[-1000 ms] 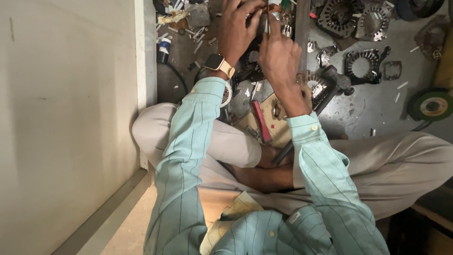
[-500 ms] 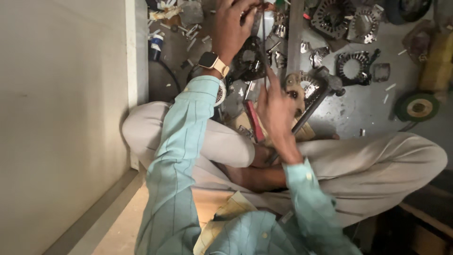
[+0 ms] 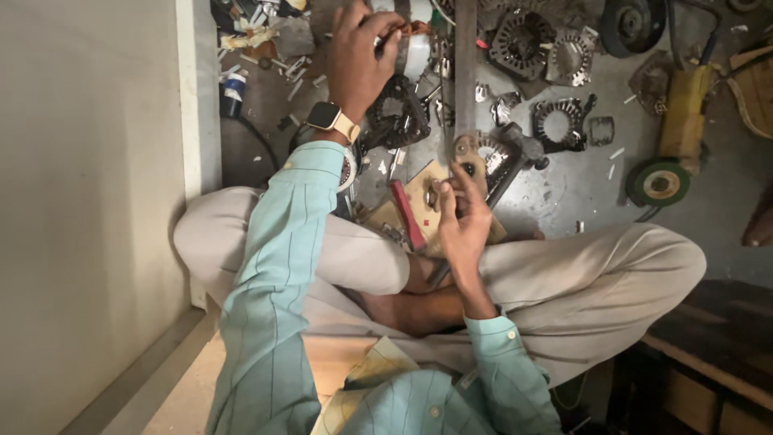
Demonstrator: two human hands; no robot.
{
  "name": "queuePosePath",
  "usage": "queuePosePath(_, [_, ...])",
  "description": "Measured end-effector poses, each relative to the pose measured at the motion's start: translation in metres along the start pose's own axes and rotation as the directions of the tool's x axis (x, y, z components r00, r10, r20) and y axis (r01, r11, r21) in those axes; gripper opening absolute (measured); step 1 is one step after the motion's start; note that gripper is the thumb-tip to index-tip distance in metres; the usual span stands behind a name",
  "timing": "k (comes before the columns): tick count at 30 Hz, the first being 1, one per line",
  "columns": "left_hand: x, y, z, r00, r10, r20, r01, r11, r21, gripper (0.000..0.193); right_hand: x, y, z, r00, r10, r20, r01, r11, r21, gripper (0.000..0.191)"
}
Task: The person sits on the floor of a repair workshop among scattered motor parts and works on a small electric motor component. They hold the part with pliers, hammer it, and file it, manipulating small metal pieces by hand throughout the clip.
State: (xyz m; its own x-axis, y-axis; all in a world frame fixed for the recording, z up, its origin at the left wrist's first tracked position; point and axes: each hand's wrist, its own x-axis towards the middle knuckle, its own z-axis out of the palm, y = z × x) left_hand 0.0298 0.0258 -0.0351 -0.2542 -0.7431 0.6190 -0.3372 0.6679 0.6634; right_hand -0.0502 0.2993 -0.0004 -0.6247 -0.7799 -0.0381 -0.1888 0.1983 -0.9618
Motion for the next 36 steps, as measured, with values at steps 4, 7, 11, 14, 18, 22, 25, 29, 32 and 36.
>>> queuePosePath(4, [0.004, 0.004, 0.001, 1.0, -0.021, -0.012, 0.021, 1.0, -0.002, 0.015, 0.011, -0.006, 0.002, 0.969, -0.238, -0.071, 0.232, 0.969, -0.085, 0.034])
queuePosePath(7, [0.009, 0.005, 0.0, 0.999, -0.048, -0.004, 0.048, 0.998, 0.026, 0.013, 0.028, -0.025, 0.01, 0.964, -0.24, -0.114, 0.175, 0.895, -0.411, 0.041])
queuePosePath(11, [0.011, 0.005, -0.005, 0.996, -0.079, 0.031, 0.078, 0.997, 0.017, 0.018, 0.055, -0.051, 0.03, 0.889, -0.457, 0.027, 0.394, 0.735, -0.551, 0.045])
queuePosePath(14, [0.01, 0.005, -0.005, 0.996, -0.073, 0.057, 0.071, 0.997, 0.028, 0.018, 0.07, -0.057, 0.042, 0.871, -0.482, 0.098, 0.434, 0.657, -0.616, 0.047])
queuePosePath(18, [0.009, 0.003, 0.0, 0.996, -0.076, 0.041, 0.074, 0.996, 0.04, 0.018, 0.08, -0.05, 0.053, 0.82, -0.553, 0.146, 0.503, 0.575, -0.645, 0.045])
queuePosePath(22, [0.007, -0.002, 0.003, 0.996, -0.081, 0.044, 0.08, 0.996, 0.036, 0.019, 0.087, -0.041, 0.058, 0.786, -0.584, 0.204, 0.541, 0.492, -0.682, 0.045])
queuePosePath(25, [0.006, -0.003, 0.004, 0.998, -0.059, 0.028, 0.057, 0.997, 0.049, 0.022, 0.093, -0.039, 0.062, 0.794, -0.567, 0.218, 0.548, 0.512, -0.662, 0.045])
queuePosePath(29, [0.006, -0.003, 0.005, 1.0, -0.029, 0.011, 0.029, 0.999, 0.041, 0.019, 0.11, -0.041, 0.068, 0.777, -0.588, 0.225, 0.573, 0.511, -0.641, 0.048])
queuePosePath(32, [0.006, -0.002, 0.005, 1.0, 0.007, 0.005, -0.007, 0.999, 0.049, 0.018, 0.129, -0.042, 0.074, 0.761, -0.609, 0.224, 0.586, 0.496, -0.641, 0.049])
queuePosePath(36, [0.001, -0.004, 0.006, 0.999, 0.016, -0.037, -0.015, 1.0, 0.005, 0.017, 0.147, -0.038, 0.077, 0.744, -0.64, 0.192, 0.594, 0.502, -0.629, 0.047])
